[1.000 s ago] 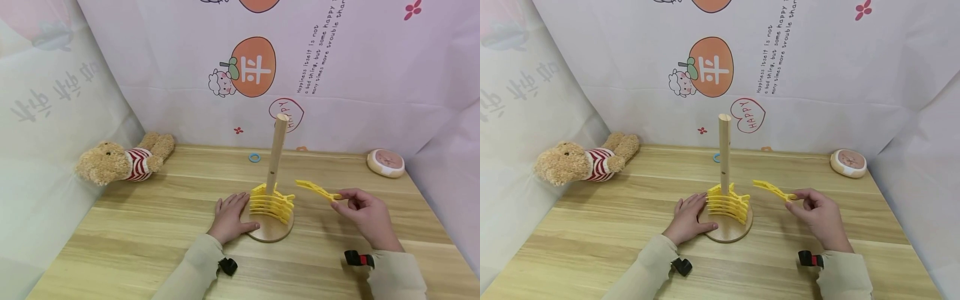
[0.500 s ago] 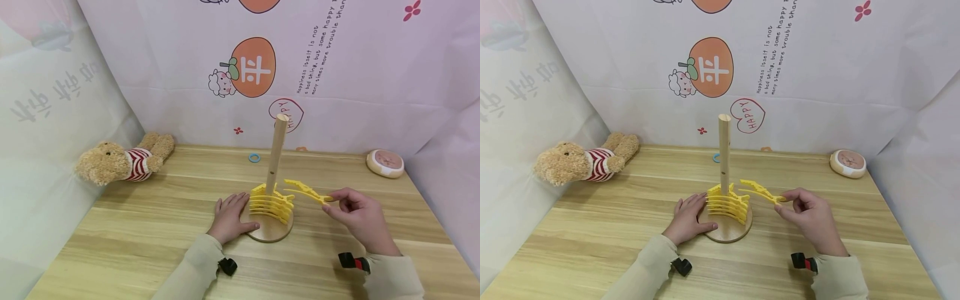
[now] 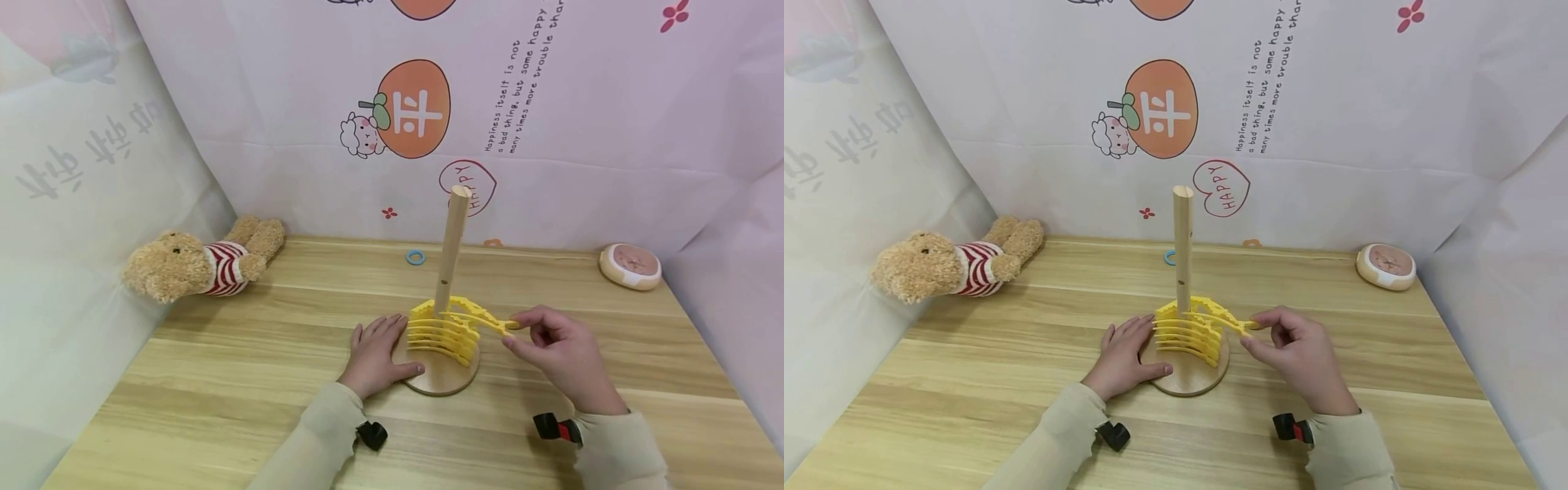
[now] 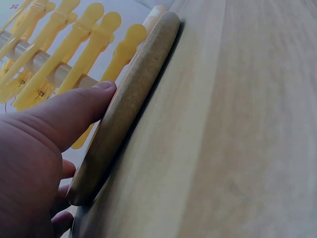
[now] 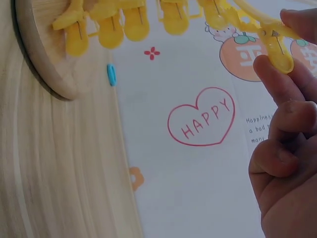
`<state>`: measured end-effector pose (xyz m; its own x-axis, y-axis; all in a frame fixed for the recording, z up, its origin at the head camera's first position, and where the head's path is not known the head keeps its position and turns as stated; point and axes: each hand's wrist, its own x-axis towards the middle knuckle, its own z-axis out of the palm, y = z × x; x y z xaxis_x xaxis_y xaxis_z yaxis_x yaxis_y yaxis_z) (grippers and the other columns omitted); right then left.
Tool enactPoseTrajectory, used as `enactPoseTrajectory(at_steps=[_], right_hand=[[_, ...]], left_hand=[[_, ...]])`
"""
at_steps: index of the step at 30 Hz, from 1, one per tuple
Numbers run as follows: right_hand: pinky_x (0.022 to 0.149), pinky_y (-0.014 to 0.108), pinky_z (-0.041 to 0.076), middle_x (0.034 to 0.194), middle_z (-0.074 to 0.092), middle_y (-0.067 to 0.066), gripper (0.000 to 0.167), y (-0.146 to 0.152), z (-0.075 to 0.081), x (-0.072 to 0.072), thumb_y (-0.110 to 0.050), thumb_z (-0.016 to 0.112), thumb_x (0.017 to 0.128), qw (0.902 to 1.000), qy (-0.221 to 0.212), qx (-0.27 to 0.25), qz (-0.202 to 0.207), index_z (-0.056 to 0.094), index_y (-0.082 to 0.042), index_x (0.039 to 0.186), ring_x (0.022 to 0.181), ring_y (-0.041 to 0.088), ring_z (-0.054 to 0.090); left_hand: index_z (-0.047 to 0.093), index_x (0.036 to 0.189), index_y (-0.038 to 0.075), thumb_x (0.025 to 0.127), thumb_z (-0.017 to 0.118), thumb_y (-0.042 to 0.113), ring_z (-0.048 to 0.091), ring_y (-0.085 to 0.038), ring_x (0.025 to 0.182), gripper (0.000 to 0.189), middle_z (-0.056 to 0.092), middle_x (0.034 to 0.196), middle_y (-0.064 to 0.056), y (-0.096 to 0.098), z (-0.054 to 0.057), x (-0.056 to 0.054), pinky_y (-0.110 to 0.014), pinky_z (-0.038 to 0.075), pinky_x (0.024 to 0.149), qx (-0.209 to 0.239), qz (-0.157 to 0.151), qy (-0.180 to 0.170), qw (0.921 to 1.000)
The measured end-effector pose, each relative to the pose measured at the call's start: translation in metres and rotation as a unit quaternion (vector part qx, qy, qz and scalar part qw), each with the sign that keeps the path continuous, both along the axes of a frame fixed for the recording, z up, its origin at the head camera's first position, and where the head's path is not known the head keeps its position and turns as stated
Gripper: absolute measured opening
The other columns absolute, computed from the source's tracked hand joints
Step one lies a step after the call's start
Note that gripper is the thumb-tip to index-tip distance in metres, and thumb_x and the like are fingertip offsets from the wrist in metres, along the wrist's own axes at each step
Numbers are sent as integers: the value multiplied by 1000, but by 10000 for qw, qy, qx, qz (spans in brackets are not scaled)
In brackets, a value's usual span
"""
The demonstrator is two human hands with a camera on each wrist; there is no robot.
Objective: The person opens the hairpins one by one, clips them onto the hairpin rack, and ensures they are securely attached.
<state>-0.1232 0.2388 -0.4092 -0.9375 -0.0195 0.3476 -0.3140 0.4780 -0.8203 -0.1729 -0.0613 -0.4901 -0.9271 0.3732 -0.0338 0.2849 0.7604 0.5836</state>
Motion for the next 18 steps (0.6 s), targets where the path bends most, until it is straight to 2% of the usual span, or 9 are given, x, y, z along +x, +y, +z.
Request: enactPoseTrajectory(at_steps=[7, 18], right_hand=[[44, 27, 37, 62, 46, 0, 25, -8, 1, 0, -4, 85, 79, 10000, 64, 6, -43, 74, -12, 99, 53, 11, 41], [45, 26, 38, 65, 48, 1, 22, -18, -2, -2, -8, 85, 80, 10000, 2, 81, 11, 73, -14, 99, 56, 12, 43]], left_hand=[[35, 157, 17, 75, 76, 67, 20, -29, 151, 105, 31, 163, -1, -1, 0, 0, -60, -2, 118, -66, -1, -97, 9999], [36, 157, 19, 76, 77, 67, 21, -28, 151, 103, 31, 162, 1, 2, 3, 0, -60, -2, 118, -227, 26, -78, 9997]])
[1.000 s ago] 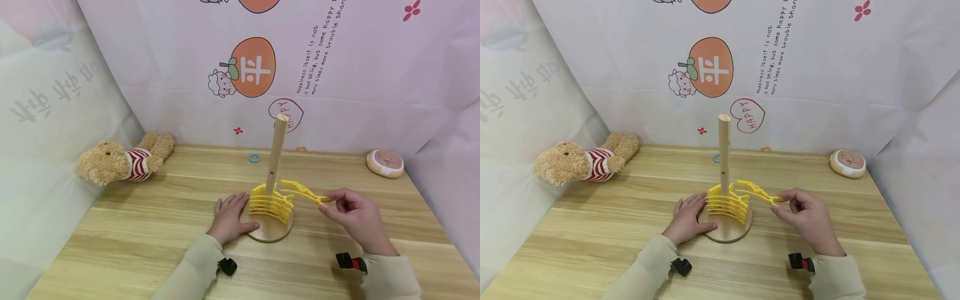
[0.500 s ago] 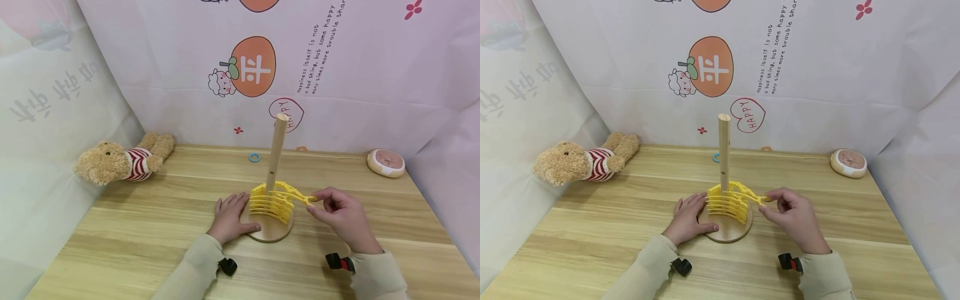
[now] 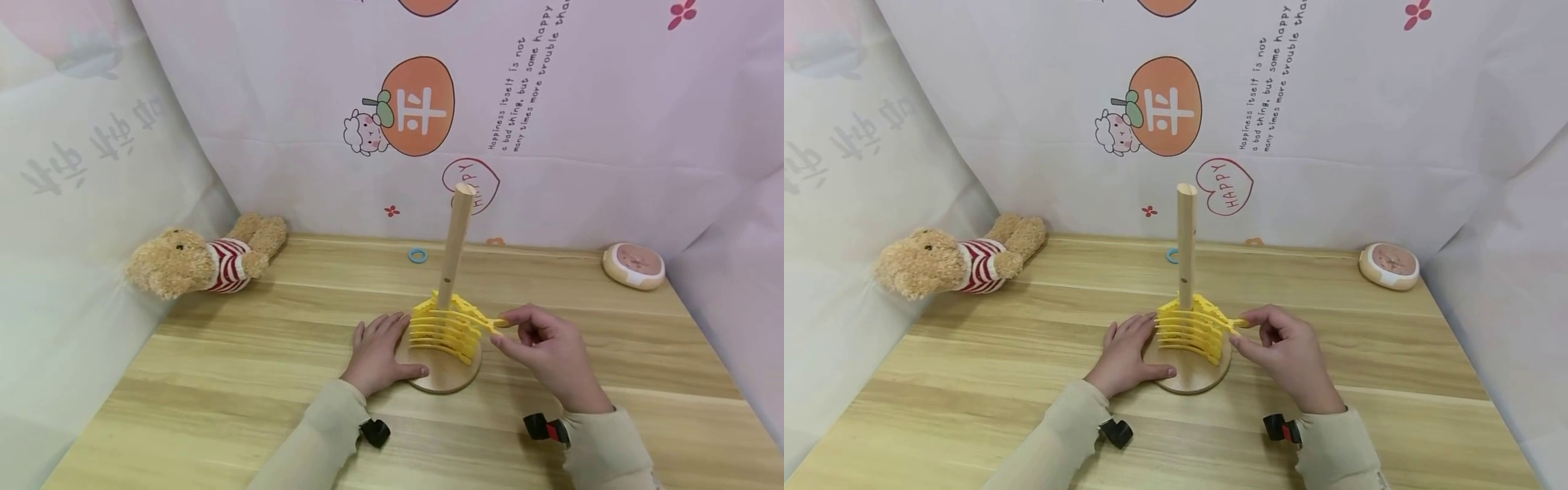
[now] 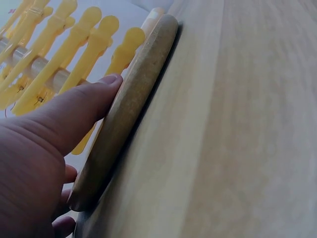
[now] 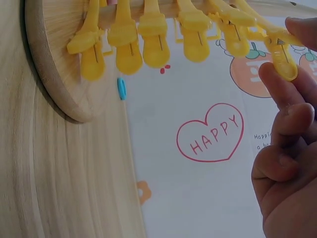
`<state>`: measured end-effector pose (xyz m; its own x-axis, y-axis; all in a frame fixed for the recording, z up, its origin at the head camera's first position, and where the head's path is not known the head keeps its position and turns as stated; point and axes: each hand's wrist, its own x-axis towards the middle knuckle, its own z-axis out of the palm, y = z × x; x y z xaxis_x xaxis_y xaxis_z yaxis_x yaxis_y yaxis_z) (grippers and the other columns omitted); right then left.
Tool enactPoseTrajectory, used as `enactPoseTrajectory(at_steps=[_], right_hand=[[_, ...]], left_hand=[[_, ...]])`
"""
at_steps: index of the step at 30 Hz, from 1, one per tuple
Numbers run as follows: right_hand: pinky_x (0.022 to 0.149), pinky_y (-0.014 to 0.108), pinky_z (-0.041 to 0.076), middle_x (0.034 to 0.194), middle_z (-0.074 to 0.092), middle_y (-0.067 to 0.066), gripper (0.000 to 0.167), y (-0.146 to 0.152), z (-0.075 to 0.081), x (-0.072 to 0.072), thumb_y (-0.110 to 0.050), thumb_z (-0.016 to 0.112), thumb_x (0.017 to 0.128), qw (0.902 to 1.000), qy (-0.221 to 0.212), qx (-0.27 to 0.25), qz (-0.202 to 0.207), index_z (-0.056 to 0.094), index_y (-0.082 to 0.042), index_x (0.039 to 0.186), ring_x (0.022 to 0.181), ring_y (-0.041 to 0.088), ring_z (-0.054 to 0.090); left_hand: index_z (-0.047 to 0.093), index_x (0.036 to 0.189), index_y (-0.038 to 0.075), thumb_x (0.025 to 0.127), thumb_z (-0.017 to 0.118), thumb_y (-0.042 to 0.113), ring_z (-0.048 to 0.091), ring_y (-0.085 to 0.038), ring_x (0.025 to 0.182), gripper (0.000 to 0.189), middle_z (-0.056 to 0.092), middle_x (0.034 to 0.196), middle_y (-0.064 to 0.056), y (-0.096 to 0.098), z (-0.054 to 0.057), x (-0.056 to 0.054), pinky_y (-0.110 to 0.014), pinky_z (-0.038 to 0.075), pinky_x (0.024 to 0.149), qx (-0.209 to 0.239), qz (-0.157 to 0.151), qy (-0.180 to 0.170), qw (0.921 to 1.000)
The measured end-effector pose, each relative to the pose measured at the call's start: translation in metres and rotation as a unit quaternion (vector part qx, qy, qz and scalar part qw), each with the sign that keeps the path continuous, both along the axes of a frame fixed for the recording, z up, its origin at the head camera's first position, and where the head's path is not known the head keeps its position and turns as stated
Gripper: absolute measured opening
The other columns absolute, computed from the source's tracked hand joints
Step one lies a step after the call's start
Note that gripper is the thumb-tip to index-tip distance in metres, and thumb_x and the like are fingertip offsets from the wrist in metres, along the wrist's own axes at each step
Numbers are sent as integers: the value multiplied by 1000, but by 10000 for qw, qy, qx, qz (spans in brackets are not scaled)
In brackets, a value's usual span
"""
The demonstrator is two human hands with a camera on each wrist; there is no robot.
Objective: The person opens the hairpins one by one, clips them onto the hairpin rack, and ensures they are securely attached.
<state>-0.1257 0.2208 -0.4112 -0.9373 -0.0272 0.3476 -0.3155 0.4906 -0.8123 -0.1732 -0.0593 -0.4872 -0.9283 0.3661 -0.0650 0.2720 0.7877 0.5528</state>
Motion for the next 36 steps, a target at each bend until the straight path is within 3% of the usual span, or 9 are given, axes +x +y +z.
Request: enactPoseTrajectory(at_steps=[36], right_hand=[[48, 23, 39, 76, 57, 0, 22, -23, -6, -7, -12, 84, 83, 9999, 129, 34, -72, 75, -15, 102, 63, 12, 48]], left_hand=[[36, 157, 18, 77, 76, 65, 20, -30, 150, 101, 31, 162, 0, 1, -3, -1, -64, -1, 117, -7, -77, 49, 10000]])
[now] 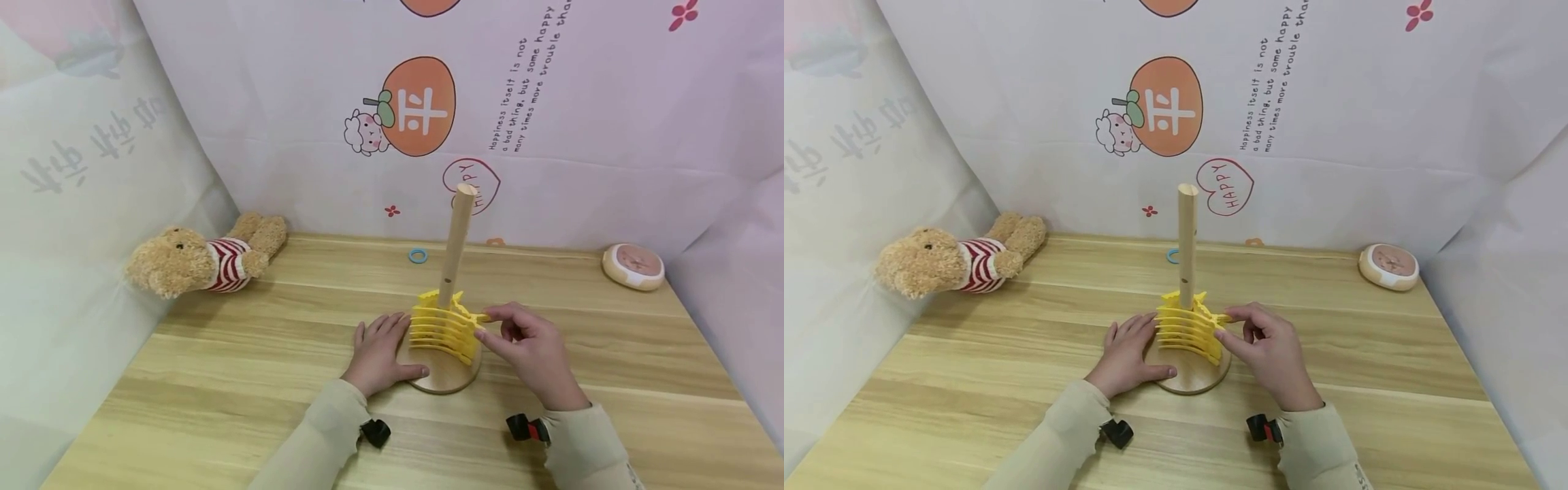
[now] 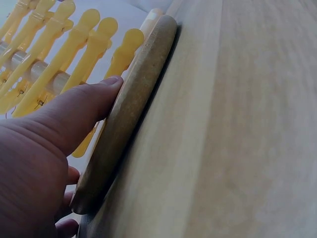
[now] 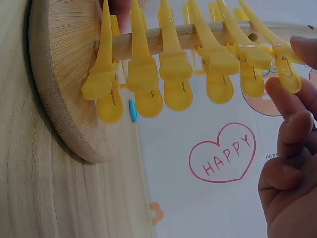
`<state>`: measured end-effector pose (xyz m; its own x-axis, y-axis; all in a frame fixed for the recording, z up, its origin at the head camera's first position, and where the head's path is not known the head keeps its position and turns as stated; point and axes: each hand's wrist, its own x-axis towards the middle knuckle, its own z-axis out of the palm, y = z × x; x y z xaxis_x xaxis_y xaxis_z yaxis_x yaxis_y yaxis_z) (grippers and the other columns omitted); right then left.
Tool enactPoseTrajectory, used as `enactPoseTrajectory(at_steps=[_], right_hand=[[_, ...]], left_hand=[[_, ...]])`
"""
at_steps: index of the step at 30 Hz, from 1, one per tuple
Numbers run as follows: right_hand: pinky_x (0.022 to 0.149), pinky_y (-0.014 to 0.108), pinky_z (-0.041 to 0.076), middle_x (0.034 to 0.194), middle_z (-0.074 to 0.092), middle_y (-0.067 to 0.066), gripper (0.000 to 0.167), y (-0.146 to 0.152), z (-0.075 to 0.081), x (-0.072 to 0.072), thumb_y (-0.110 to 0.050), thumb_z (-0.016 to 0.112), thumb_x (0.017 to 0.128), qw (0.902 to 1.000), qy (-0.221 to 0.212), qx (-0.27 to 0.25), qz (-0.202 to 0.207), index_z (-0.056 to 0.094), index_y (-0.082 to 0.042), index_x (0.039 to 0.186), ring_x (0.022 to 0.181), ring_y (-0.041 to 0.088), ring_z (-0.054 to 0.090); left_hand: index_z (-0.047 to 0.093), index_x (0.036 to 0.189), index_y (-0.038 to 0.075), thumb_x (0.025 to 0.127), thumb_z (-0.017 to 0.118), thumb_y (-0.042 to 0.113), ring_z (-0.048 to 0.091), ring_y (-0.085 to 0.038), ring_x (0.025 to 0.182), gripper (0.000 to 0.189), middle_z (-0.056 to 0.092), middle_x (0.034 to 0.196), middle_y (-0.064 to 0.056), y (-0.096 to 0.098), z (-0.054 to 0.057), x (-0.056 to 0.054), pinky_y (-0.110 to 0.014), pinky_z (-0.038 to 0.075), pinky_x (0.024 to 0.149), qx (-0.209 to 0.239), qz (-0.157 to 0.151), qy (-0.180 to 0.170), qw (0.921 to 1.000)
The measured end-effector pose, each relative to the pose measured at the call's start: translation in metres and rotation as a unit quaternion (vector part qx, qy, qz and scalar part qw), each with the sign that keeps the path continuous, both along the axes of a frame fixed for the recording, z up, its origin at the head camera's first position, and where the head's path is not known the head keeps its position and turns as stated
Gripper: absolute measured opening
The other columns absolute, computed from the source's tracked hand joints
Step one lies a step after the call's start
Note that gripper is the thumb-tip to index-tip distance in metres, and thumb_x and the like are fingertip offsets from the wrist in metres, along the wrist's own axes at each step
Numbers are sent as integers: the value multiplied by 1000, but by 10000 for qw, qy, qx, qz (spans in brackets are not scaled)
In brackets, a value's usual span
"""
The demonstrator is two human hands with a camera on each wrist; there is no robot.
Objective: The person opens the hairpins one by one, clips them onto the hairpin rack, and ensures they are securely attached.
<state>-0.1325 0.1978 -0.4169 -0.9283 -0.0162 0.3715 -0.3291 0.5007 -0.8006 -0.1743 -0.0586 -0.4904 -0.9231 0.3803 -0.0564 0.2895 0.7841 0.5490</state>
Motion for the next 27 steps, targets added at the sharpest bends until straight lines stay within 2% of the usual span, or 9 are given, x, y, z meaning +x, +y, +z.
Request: enactPoseTrajectory(at_steps=[10, 17, 21, 23, 27], right_hand=[[49, 22, 38, 86, 62, 0, 26, -4, -3, 1, -9, 83, 83, 9997, 243, -48, 52, 77, -14, 107, 63, 11, 47], [50, 24, 38, 79, 58, -2, 23, -4, -5, -1, -10, 81, 86, 9998, 196, -52, 23, 77, -13, 108, 65, 13, 47], [54, 24, 39, 81, 60, -3, 26, -5, -7, -2, -15, 79, 88, 9999, 109, 29, 5, 76, -13, 113, 68, 14, 48], [56, 24, 40, 84, 60, -3, 28, -5, -9, -2, -19, 78, 90, 10000, 18, 54, -12, 75, -14, 117, 70, 14, 49], [62, 23, 41, 101, 66, -4, 34, -4, -14, 0, -21, 76, 92, 9999, -131, -47, -28, 70, -19, 126, 77, 14, 52]], left_hand=[[36, 157, 17, 77, 77, 65, 21, -30, 150, 102, 31, 162, 0, 1, 0, 0, -65, 0, 116, 3, -57, 33, 10000], [35, 157, 18, 76, 76, 66, 20, -30, 150, 103, 31, 163, 2, 0, -2, 0, -64, -1, 116, 14, -34, -3, 10000], [36, 157, 18, 76, 76, 67, 21, -30, 150, 103, 32, 162, 1, -3, -5, 0, -63, 0, 117, 75, 14, 42, 10000], [37, 157, 17, 76, 76, 67, 21, -30, 150, 103, 32, 162, 0, -4, -7, 1, -63, 0, 117, 90, 30, 63, 9999], [36, 157, 15, 78, 73, 67, 22, -28, 151, 101, 30, 163, -2, -7, -12, 3, -61, 0, 118, 197, 82, 58, 9998]])
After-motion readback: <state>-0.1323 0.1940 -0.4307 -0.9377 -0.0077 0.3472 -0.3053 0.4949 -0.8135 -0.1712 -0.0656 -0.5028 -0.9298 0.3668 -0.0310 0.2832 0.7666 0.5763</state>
